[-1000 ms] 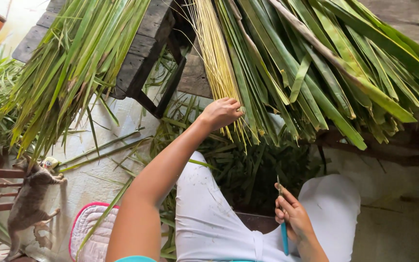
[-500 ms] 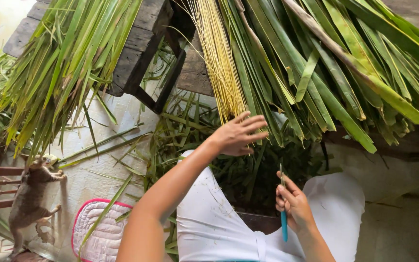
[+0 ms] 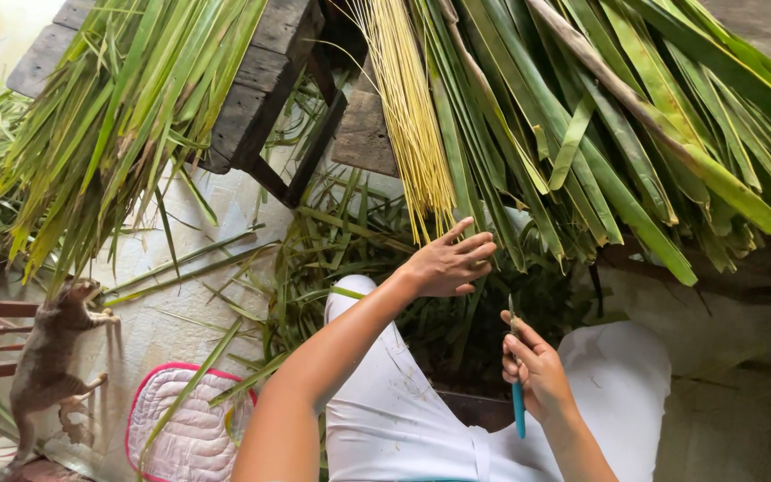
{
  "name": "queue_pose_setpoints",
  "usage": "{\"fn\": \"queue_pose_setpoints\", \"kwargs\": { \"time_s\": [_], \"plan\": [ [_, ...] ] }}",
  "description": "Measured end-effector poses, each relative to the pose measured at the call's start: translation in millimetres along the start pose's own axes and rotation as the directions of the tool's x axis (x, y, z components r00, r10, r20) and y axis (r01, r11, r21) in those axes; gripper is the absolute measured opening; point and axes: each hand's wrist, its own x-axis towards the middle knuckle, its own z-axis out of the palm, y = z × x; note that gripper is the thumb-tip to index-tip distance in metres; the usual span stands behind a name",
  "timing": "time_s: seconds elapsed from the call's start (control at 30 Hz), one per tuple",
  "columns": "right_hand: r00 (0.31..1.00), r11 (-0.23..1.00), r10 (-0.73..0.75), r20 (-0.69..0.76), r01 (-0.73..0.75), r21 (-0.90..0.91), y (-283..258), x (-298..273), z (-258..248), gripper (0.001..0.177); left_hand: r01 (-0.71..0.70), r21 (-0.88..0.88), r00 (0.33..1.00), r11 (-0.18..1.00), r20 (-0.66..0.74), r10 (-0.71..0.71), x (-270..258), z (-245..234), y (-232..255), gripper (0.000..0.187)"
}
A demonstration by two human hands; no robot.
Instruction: Stripping the leafy part from the central rib of palm leaves using a small knife
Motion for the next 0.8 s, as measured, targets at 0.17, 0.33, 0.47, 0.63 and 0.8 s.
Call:
{"fn": "queue_pose_setpoints", "kwargs": {
  "time_s": [0.17, 0.33, 0.47, 0.63, 0.8],
  "plan": [
    [1.0, 1.0, 0.009, -0.012, -0.009, -0.019, 1.3, -2.1, -1.5, 0.049, 0.002, 0.04, 0.99, 0.999, -0.139, 0.003, -6.5, -5.1, -6.0, 0.021],
    [0.999, 1.0, 0.023, -0.024, -0.024, -0.017, 5.3, -3.7, 2.3, 0.049, 0.019, 0.049, 0.999, 0.999, -0.048, -0.016, -17.5, -5.7, -17.8, 0.03],
    [1.0, 0.999, 0.003, -0.02, -0.004, -0.053, 1.5, 1.0, 7.0, 0.05, 0.008, -0.003, 0.989, 1.0, -0.144, -0.009, -25.3, -2.0, -18.1, 0.03],
    [0.99, 0.975, -0.11, -0.09, 0.089, -0.205, -21.3, 29.9, 17.2, 0.051, -0.006, -0.01, 0.999, 1.0, -0.036, 0.006, -29.4, -2.0, -15.8, 0.034],
    [0.863, 0.783, -0.502, 0.061, 0.483, -0.391, -40.1, 91.8, 36.2, 0.037, 0.079, 0.094, 0.824, 0.992, -0.567, -0.012, -20.6, -6.8, -7.3, 0.016]
  ]
}}
